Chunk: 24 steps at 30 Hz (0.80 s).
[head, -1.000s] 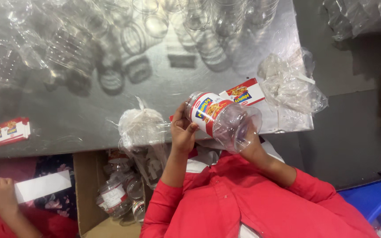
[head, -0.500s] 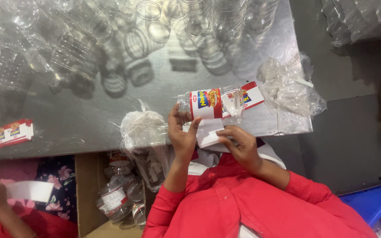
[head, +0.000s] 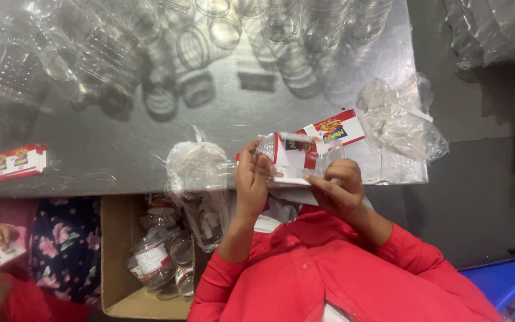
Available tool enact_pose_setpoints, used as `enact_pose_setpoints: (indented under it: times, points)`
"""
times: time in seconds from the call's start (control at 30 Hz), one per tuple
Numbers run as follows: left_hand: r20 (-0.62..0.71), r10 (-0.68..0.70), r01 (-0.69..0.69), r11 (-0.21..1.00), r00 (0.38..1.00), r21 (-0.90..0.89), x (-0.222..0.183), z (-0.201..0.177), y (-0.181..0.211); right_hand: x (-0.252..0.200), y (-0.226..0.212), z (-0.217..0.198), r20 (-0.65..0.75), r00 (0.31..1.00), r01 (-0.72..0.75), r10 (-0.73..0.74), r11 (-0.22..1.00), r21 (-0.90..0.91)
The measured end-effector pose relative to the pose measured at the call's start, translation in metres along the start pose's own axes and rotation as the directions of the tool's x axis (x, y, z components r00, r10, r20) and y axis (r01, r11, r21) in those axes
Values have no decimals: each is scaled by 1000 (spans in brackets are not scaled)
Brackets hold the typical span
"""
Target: The person labels plastic bottles by hand. The person takes a sticker from a sheet, wraps it around a clear plastic bottle, and repeats the process with several bottles, placing some in a cardboard box.
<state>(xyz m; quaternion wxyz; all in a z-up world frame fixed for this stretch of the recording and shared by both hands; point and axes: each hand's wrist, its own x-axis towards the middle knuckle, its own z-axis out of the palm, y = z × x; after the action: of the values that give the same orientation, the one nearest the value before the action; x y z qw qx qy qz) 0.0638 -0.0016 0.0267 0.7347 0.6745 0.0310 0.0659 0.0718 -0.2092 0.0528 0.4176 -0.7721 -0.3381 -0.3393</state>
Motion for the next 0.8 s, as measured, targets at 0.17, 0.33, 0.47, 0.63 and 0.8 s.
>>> enact_pose_setpoints:
  times: [0.17, 0.33, 0.47, 0.63, 0.8]
  points:
    - [-60, 20, -25, 997, 998, -79, -2, 6, -4, -1, 3, 12, -69, 990, -128, 125, 991, -31]
    - [-148, 321, -274, 923, 935, 269, -11, 21, 26, 3, 13, 33, -47, 887, -406, 459, 825, 393]
    - [128, 653, -550, 497, 746, 671, -21, 23, 53, -9, 24, 42, 392, 613, -638, 686, 138, 757]
    - [429, 686, -722, 207, 588, 660, -15, 18, 58, -48, 36, 41, 832, 337, -598, 441, -582, 551]
    - [247, 577, -494, 320, 779, 809, -22, -21, 57, -50, 38, 39, 839, 253, -755, 483, -443, 483]
